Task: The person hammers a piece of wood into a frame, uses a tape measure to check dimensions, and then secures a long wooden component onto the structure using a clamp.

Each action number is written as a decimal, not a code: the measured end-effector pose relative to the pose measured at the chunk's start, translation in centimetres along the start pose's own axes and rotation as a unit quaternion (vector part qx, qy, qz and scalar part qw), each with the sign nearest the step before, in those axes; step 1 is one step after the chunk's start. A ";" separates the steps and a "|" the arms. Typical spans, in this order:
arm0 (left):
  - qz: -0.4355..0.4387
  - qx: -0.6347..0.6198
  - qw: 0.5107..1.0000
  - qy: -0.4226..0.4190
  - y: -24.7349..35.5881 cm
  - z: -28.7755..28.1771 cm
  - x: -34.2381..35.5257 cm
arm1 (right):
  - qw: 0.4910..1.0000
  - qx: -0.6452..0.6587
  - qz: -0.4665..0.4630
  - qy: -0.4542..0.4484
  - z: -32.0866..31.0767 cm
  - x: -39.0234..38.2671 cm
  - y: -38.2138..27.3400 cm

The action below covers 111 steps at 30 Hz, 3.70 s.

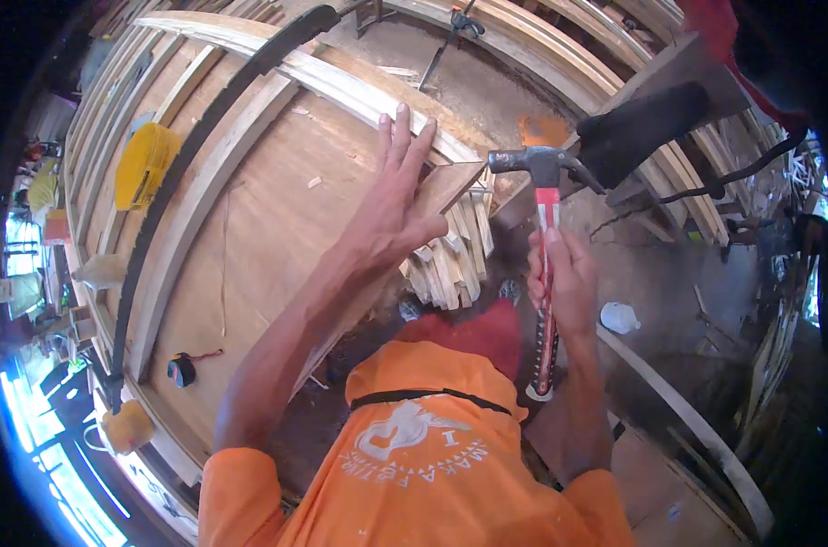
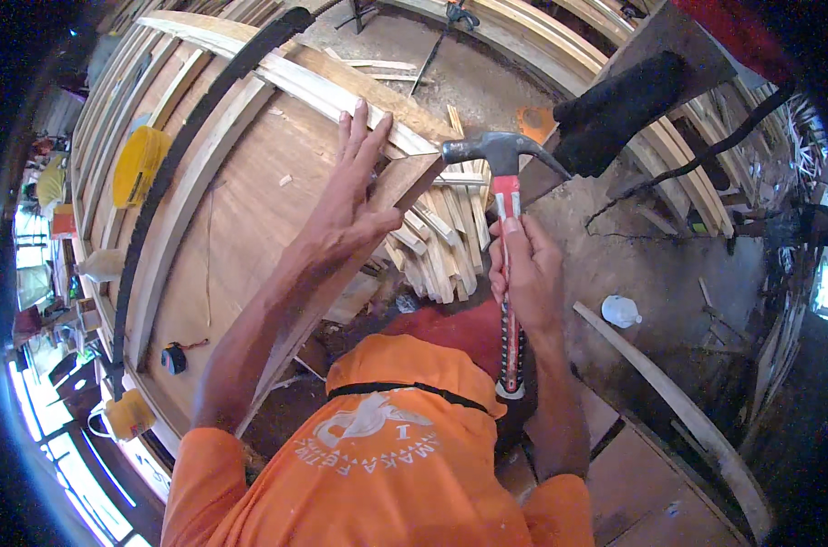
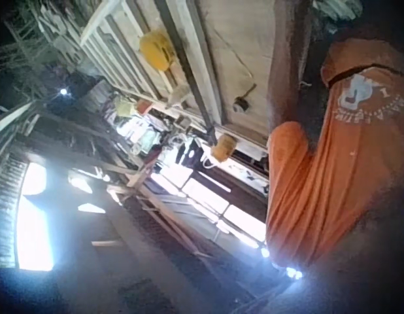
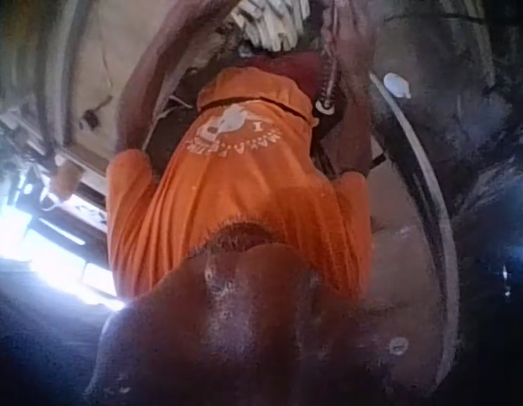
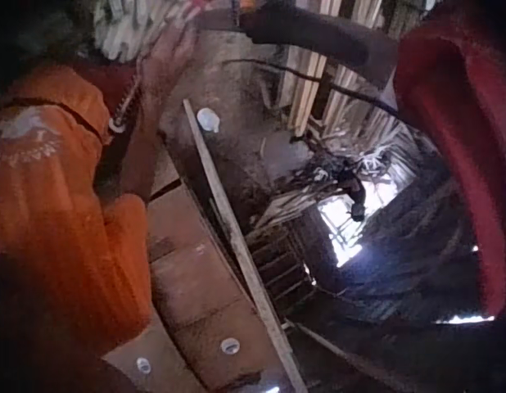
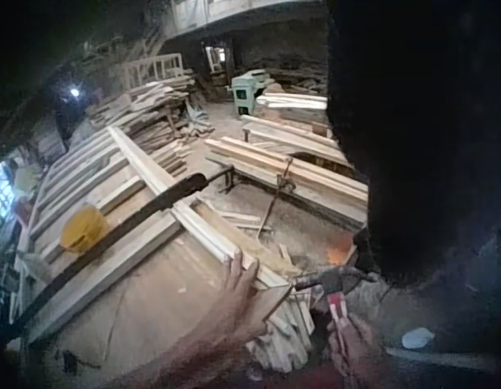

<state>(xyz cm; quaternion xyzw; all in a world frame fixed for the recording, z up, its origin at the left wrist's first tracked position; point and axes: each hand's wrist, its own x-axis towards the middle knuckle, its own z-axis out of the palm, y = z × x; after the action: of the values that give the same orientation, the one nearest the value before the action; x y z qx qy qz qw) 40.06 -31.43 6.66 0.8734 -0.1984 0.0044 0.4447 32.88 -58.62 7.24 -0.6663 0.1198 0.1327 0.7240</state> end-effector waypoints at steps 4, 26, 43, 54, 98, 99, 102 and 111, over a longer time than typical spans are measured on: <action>0.000 0.009 1.000 -0.005 -0.1 -0.2 -0.1 | 1.000 0.012 -0.012 0.015 0.5 0.4 0.3; 0.037 0.007 0.998 0.046 -0.3 0.1 -0.7 | 0.723 -0.508 -0.462 -0.075 6.4 2.6 -14.5; 0.173 -0.057 0.973 0.139 -4.6 4.0 0.4 | 0.334 -0.815 -0.423 -0.214 19.0 6.9 -13.9; 0.139 0.010 0.988 0.069 -4.0 3.5 -0.2 | 0.506 -0.667 -0.484 -0.254 19.5 7.1 -11.4; -0.046 0.025 0.998 -0.047 0.8 -0.9 -0.3 | 0.894 0.276 0.122 -0.331 24.0 54.5 -4.0; -0.046 0.036 0.997 -0.042 0.9 -0.9 -0.3 | 0.907 0.264 0.084 -0.318 23.9 54.9 -4.2; -0.049 0.044 0.997 -0.044 1.2 -1.1 -0.2 | 0.920 0.134 0.147 -0.336 23.4 56.0 -5.0; -0.052 0.029 0.997 -0.043 1.3 -1.4 0.0 | 0.834 -0.408 0.063 -0.366 25.0 55.2 -15.9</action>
<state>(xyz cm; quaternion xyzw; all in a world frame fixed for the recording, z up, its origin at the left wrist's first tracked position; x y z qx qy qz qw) 39.85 -31.01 8.55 0.8943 -0.1718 -0.0506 0.4100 90.07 -33.17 4.77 -0.7947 -0.1776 0.4492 0.3676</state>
